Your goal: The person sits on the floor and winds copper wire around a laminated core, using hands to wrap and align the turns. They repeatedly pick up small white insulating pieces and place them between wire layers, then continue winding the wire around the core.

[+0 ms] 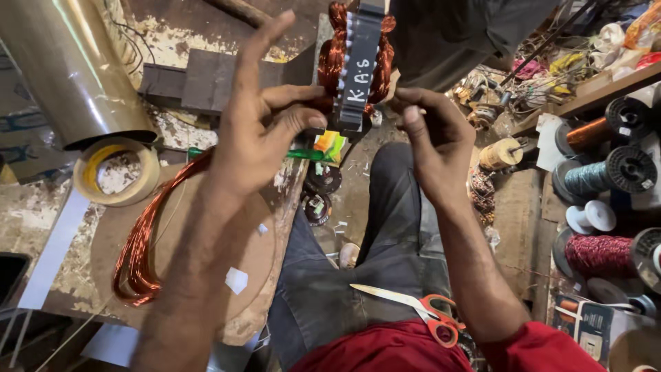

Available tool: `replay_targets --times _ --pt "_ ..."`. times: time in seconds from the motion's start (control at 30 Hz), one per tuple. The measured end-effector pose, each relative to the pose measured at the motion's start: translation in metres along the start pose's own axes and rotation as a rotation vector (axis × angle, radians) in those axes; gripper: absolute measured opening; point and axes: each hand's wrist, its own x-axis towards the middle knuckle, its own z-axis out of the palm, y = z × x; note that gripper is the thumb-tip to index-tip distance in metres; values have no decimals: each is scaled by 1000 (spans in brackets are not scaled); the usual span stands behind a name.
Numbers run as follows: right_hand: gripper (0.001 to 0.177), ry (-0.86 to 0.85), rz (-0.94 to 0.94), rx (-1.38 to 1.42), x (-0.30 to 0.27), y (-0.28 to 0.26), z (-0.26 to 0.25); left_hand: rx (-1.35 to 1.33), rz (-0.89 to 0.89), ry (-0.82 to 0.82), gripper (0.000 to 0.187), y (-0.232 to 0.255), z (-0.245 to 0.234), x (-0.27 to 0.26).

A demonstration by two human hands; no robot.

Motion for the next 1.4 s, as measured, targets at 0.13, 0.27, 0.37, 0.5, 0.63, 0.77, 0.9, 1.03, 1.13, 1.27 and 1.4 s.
replay_targets --times 0.13,0.27,0.37,0.5,0.63,0.77,0.9,1.03,1.13,1.27,1.4 --pt "28 -84 -84 11 13 -39 36 205 0 -116 69 13 -16 13" --pt "18 -67 -127 -122 15 -42 45 421 40 -27 59 9 0 10" --pt "22 -90 -212 -232 15 -47 42 416 155 69 55 9 17 -6" --pt "22 -92 -152 -133 11 -54 40 331 165 92 55 3 23 -20" --pt "33 -186 -239 -236 16 -50 39 451 224 181 62 -6 24 -21" --pt "24 -115 -219 -304 19 -40 34 379 126 251 51 -18 30 -19" --pt "20 -169 -127 -246 17 -40 27 419 134 298 46 -25 32 -20" --pt "41 -248 -226 -94 13 -37 32 450 194 300 42 -27 31 -21" --pt "38 -194 -248 -129 13 -31 37 448 195 312 43 -25 35 -20" --pt "30 -163 -187 -169 15 -28 36 419 163 333 43 -18 36 -21" --pt "32 -239 -275 -191 16 -33 25 423 144 330 42 -17 37 -22"
